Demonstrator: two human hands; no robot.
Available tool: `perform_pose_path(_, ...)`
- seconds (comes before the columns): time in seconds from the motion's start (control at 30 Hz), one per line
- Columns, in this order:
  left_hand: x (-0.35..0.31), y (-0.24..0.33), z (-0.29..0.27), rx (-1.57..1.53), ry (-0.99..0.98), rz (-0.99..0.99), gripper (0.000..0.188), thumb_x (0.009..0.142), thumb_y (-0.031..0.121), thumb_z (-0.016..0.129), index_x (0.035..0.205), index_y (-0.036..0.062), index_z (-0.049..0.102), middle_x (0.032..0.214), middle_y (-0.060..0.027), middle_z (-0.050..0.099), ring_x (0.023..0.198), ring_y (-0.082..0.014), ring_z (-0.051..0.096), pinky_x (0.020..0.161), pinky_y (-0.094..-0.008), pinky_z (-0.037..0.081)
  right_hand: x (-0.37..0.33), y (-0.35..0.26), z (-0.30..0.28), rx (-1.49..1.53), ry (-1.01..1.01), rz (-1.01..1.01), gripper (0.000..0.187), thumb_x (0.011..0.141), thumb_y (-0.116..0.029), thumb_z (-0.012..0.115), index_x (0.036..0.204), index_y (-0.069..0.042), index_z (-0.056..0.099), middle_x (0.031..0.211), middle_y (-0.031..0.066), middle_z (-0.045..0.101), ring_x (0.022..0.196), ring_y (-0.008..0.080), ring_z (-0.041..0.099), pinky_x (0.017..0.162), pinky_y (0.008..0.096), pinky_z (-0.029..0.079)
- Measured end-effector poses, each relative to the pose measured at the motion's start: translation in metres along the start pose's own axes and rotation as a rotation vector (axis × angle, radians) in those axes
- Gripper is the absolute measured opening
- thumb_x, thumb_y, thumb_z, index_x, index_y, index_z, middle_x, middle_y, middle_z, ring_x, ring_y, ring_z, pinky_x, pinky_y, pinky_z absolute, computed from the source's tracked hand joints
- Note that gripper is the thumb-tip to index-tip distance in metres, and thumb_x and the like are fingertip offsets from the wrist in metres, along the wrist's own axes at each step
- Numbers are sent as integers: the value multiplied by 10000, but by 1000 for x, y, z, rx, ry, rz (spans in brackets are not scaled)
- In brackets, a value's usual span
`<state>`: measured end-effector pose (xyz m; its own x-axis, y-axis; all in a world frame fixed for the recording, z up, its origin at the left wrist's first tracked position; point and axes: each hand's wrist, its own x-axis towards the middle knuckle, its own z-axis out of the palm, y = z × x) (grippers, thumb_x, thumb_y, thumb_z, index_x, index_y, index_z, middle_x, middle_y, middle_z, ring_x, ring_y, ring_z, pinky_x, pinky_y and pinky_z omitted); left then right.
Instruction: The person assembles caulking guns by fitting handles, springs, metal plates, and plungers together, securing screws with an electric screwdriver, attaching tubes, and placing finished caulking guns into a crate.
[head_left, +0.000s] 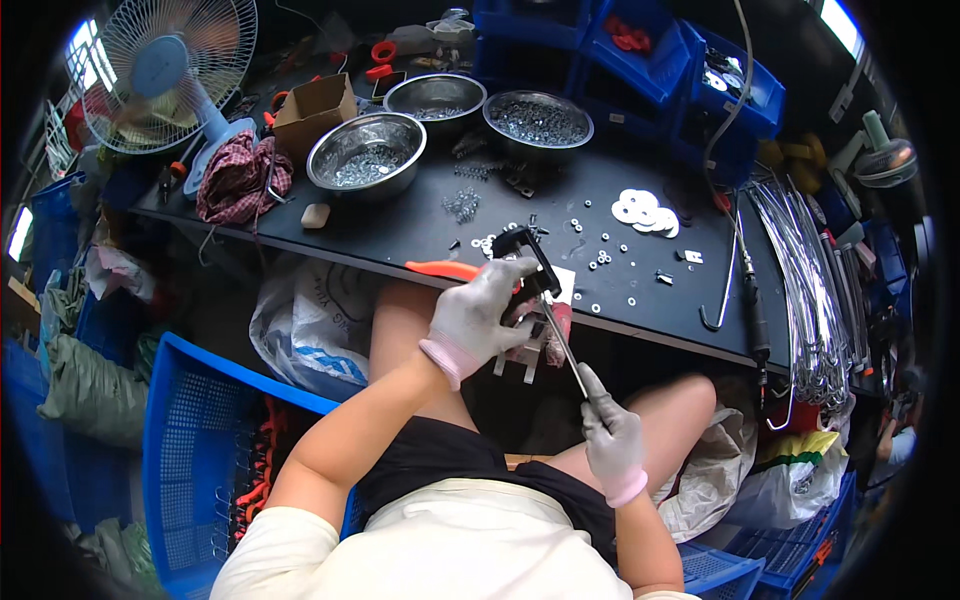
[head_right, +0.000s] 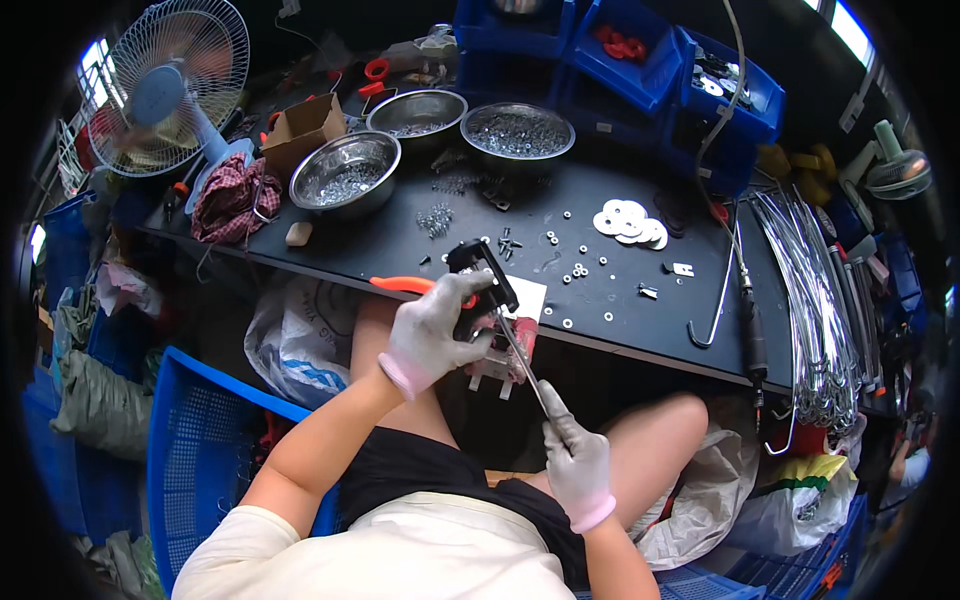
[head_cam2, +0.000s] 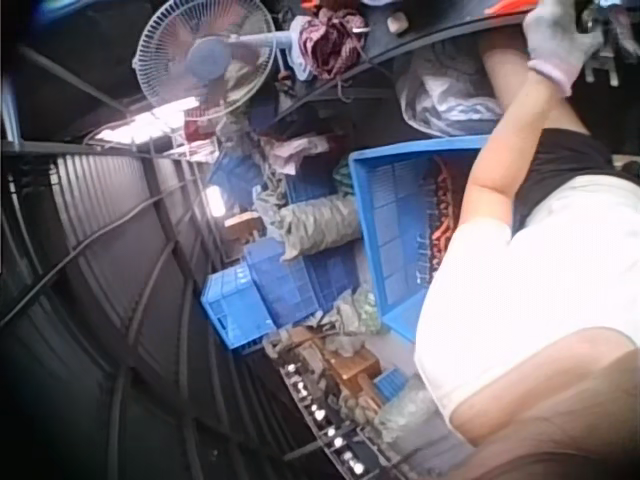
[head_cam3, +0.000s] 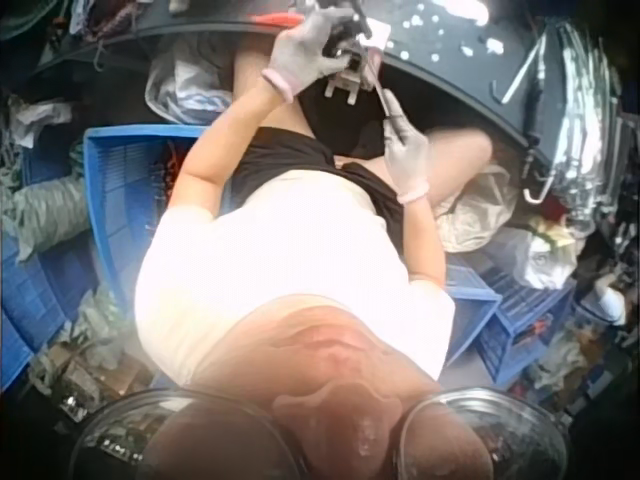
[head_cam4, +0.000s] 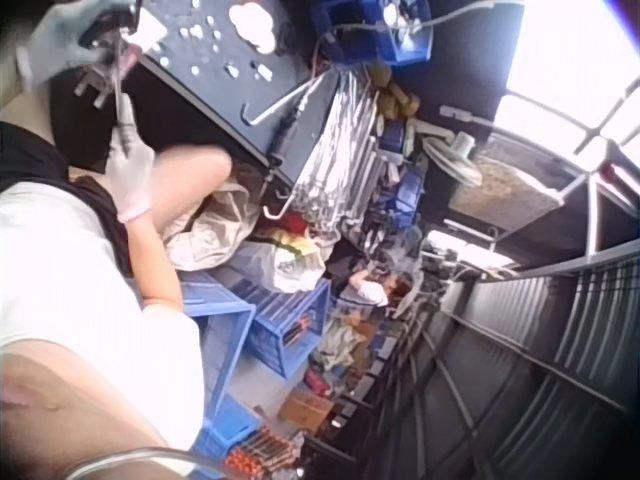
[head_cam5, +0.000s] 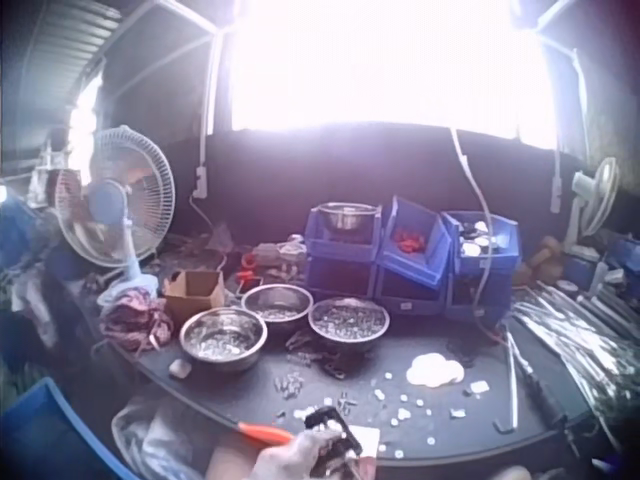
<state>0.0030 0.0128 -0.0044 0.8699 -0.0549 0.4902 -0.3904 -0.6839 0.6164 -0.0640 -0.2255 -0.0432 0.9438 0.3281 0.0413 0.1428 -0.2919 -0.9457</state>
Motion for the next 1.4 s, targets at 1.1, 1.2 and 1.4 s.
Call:
perform_pose_path(1.1,-7,107,-149,353,215,272,665,723,244,757,1292,18,498,1052,-122,570,1037,-229,569,959,-398,440,94,-85,62,880,164,-402,261,963,-236,565,1137,-42,549,854,-46,571,662,-14,497,558,138,418)
perform_pose_path(1.2,9,94,-111,664,53,295,786,582,217,795,1318,201,521,1047,-136,563,1039,-331,531,993,-475,377,85,-93,59,882,80,-233,281,965,-245,563,1130,-18,538,883,-26,578,671,-15,499,572,141,426)
perform_pose_path(1.4,23,55,-105,298,30,351,691,638,97,795,1279,147,544,969,-133,638,747,-256,683,654,-323,560,73,-94,62,832,-47,-261,352,985,-283,520,1224,-26,537,714,-24,486,541,12,347,478,168,277)
